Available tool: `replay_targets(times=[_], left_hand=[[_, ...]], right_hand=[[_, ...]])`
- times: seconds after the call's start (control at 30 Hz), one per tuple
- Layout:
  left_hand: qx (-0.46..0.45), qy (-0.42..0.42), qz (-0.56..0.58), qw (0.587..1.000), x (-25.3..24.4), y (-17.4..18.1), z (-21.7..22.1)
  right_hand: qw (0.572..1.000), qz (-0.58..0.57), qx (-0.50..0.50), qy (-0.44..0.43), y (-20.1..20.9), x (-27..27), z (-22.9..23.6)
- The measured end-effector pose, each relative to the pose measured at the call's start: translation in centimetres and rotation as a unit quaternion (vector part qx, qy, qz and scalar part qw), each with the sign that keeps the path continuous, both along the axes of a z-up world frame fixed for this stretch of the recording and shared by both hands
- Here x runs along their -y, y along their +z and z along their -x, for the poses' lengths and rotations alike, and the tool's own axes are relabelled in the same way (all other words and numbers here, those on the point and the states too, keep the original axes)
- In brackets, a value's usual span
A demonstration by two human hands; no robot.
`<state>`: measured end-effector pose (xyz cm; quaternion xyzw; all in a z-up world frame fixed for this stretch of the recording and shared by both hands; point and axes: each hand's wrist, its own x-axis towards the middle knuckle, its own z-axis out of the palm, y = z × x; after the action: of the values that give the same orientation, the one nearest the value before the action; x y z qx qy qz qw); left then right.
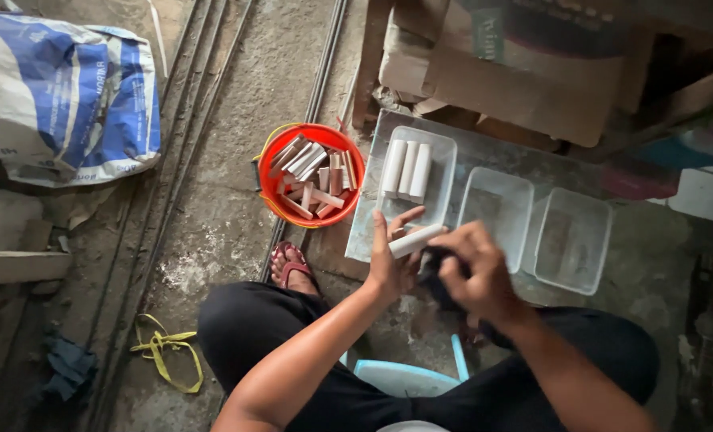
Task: Cleaning white cylindrical rollers with a cloth and sorting them into different plastic containers.
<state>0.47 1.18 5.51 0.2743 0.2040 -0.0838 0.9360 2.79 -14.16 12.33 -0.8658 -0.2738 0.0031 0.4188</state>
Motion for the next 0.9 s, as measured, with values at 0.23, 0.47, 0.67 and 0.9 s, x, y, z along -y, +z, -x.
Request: replay_targets(times=[0.23,0.47,0.67,0.9], left_hand=[[0.023,-0.017,0.019,0.999,2.1,-5.3,0.6],[-0.017,-0.144,-0.108,0.984,2.9,-3.7,1.4],[0.024,-0.194,-0.047,0.98,2.0,-3.6,1.0],[0.069,-0.193,-0.06,0.977,3.1,-3.5,1.7]], right_hand=[[0.999,0.012,-0.044,0.005,2.5,2.1,-3.3],[0.965,0.194,-0.14,0.111,3.4,1.4,-1.9],[0.967,0.146,-0.187,0.094,1.8,3.3,-3.6],[0.933,-0.139,-0.299,-0.145,-3.1,4.6,-5.1]])
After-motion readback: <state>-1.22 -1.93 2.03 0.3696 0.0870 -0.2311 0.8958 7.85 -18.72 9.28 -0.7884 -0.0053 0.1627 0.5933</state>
